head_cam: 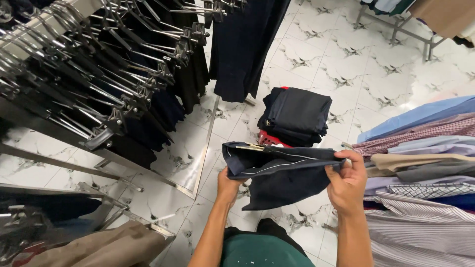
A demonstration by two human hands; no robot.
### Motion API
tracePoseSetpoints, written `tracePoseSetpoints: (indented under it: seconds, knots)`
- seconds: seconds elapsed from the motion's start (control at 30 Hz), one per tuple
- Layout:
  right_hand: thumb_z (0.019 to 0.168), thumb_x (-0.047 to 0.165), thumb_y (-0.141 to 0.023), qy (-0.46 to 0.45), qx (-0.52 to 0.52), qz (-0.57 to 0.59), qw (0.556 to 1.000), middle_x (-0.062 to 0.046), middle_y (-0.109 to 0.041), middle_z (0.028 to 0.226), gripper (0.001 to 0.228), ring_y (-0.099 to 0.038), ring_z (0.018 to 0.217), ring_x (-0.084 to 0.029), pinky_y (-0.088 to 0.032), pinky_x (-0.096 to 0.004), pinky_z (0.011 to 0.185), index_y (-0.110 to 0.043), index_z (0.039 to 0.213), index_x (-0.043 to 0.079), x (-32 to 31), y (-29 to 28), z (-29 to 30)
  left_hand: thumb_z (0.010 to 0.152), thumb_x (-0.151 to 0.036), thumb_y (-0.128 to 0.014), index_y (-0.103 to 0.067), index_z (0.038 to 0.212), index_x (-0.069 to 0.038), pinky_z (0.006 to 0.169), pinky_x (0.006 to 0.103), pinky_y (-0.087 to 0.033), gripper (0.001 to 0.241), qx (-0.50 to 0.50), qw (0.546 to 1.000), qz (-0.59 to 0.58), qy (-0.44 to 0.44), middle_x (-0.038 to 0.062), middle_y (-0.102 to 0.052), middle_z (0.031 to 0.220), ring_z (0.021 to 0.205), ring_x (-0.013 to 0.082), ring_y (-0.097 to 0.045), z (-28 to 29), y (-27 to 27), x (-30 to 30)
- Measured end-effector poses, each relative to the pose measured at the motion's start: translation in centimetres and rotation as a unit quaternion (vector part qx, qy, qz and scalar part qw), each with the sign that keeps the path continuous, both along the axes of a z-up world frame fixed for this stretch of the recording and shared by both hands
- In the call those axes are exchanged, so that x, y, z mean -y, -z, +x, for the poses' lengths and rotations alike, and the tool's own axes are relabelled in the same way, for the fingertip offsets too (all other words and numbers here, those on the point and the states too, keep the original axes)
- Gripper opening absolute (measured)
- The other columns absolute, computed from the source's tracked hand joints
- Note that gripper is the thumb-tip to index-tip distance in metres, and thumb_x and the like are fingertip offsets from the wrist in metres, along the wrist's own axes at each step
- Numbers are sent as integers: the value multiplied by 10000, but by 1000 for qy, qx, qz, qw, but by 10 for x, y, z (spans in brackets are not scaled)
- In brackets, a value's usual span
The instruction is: Hanging folded pants onto hangers and placing them on a clothing rack.
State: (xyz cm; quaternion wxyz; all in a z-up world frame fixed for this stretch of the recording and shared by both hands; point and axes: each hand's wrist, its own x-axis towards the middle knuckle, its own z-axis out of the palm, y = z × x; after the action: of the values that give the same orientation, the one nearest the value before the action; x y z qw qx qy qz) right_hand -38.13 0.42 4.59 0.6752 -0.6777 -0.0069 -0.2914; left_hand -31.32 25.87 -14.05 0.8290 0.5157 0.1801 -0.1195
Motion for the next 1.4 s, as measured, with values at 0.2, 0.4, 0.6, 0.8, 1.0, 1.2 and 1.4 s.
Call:
tracePoseSetpoints:
  seconds: [0.2, 0.4, 0.6, 0.8, 1.0, 1.2, 1.4]
  knots:
    - [967, -38, -652, 18, 35, 68, 997, -98, -704, 993, 308, -691, 884, -142, -589, -302, 928, -487, 1213, 48, 25, -11, -8, 661, 121, -800, -813, 918, 24, 1170, 575, -314, 276, 278, 947, 98, 130, 262, -325, 1639, 1422, 527, -384, 21, -104, -40]
    - [1004, -21, -623, 46, 35, 92, 994, -93, -699, 1009, 298, -701, 924, -137, -593, -290, 952, -481, 1251, 63, 49, -23, -16, 607, 171, -842, -826, 912, -20, 1051, 471, -485, 360, 318, 922, 56, 213, 188, -703, 1294, 1232, 380, -645, 39, -137, -42]
    - [1000, 50, -683, 125, -80, -13, 989, -188, -664, 1097, 223, -678, 1011, -229, -607, -308, 919, -589, 1198, 93, 81, -27, -33, 927, -52, -717, -766, 1079, -125, 830, 309, -495, 176, 368, 893, 153, 212, 40, -653, 974, 923, 208, -641, 31, -178, -25]
    - [571, 120, -1022, 82, -456, -256, 849, -55, -756, 841, 345, -597, 690, -168, -455, -289, 639, -826, 845, 42, 105, -75, -34, 824, -83, -774, -720, 929, -81, 762, 265, -517, 118, 253, 941, 165, 154, 3, -686, 869, 839, 139, -622, 32, -185, -3]
    - [811, 292, -795, -45, -512, -296, 805, -47, -796, 1285, 259, -741, 1049, -221, -542, -358, 950, -934, 902, 93, 119, -95, -30, 1000, -141, -552, -760, 1077, -75, 1009, 364, -522, 231, 350, 864, 174, 318, 49, -601, 1179, 1095, 207, -637, 37, -207, 0]
    - [886, 366, -690, -28, -458, -349, 817, -89, -766, 1301, 348, -615, 1346, -257, -425, -428, 1146, -871, 1079, 139, 144, -77, -33, 1029, -278, -518, -761, 1162, -87, 1058, 367, -480, 336, 352, 873, 198, 272, 66, -646, 1246, 1180, 242, -655, 40, -203, 19]
    - [753, 297, -881, -131, -490, -352, 787, 29, -767, 1049, 293, -684, 934, -146, -548, -310, 835, -911, 1011, 163, 145, -93, -32, 911, -103, -727, -795, 1058, -42, 953, 289, -551, 172, 302, 932, 171, 107, 85, -723, 1131, 1088, 216, -688, 46, -188, 40]
